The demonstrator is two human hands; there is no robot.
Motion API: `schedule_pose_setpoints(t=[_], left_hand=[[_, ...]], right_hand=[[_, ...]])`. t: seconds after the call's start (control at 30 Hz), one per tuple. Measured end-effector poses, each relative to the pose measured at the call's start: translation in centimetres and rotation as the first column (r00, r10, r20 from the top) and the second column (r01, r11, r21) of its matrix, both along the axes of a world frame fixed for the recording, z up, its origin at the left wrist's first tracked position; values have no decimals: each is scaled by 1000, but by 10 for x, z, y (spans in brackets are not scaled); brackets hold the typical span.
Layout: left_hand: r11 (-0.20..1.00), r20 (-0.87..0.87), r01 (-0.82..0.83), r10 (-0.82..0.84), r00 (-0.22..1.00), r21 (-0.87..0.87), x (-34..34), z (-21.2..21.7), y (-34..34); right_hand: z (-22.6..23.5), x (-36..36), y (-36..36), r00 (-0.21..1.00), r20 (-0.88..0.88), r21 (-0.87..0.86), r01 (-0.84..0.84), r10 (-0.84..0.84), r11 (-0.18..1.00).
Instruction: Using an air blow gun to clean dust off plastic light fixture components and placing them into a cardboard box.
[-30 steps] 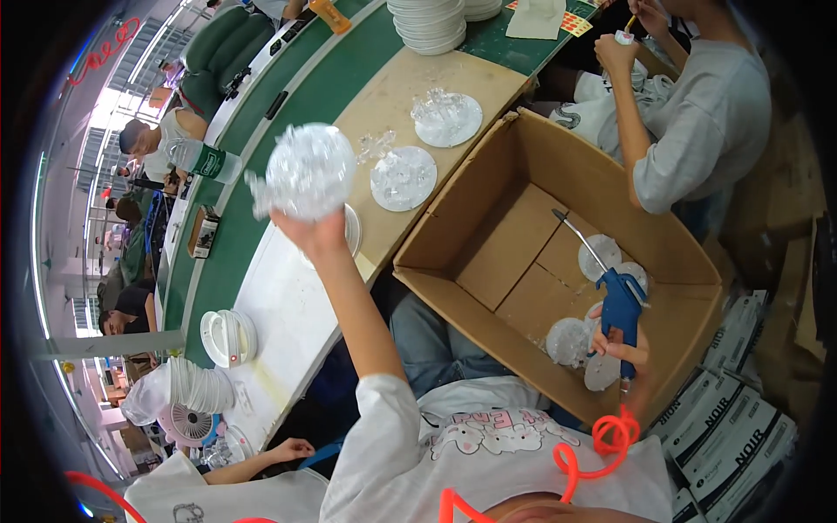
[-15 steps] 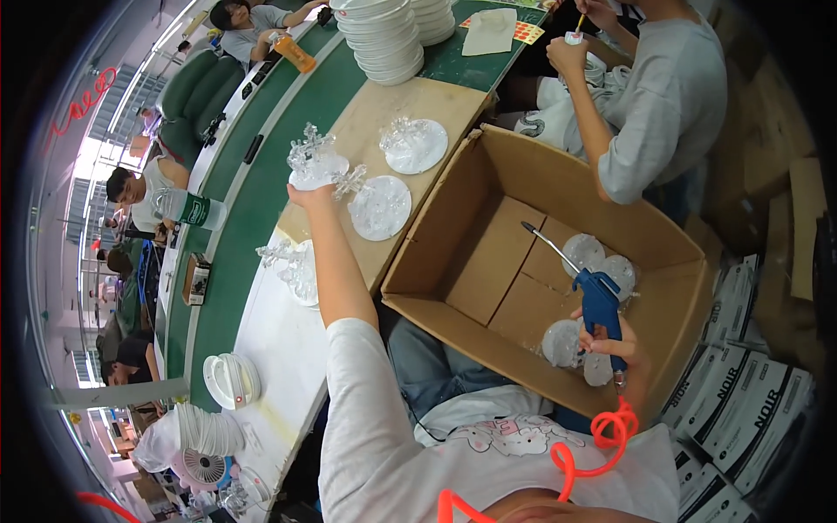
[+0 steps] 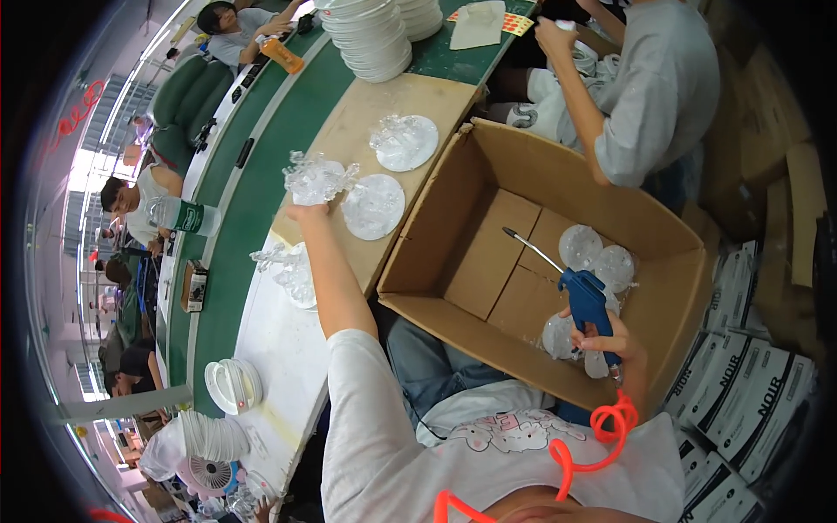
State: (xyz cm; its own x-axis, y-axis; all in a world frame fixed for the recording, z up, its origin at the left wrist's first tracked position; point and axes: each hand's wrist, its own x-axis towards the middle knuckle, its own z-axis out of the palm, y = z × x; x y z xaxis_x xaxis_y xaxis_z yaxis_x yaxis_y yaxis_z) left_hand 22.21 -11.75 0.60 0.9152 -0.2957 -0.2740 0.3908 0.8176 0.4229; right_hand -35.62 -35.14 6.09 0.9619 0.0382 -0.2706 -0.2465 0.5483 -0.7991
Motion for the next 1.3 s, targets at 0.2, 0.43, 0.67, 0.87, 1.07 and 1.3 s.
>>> schedule_pose_setpoints(t=[0.2,0.43,0.67,0.87,1.07,1.3], left_hand=[[880,148,-7,-71,986,474,-50,9,-38],[522,485,-556,280,828,647,-185,43,-59],[422,459,-390,-889,2,818,-385,40,-148],[462,-85,-542,-701,-708,702,-525,-56,-154],[404,-165,-484,-611,-774,776,-607,-150,-182],[268,-86,-301,-598,-796,915,-587,-113,-208]], right_hand=[[4,-10,-6,997,-47,-39,57,-59,998],[4,-27,-19,976,-51,-47,208,-211,977],[14,-38,-27,954,-14,-86,297,-299,951],[19,-34,-24,923,43,-133,384,-382,914],[24,-38,-24,901,96,-144,433,-423,890],[21,-40,-21,926,59,-127,378,-373,917]])
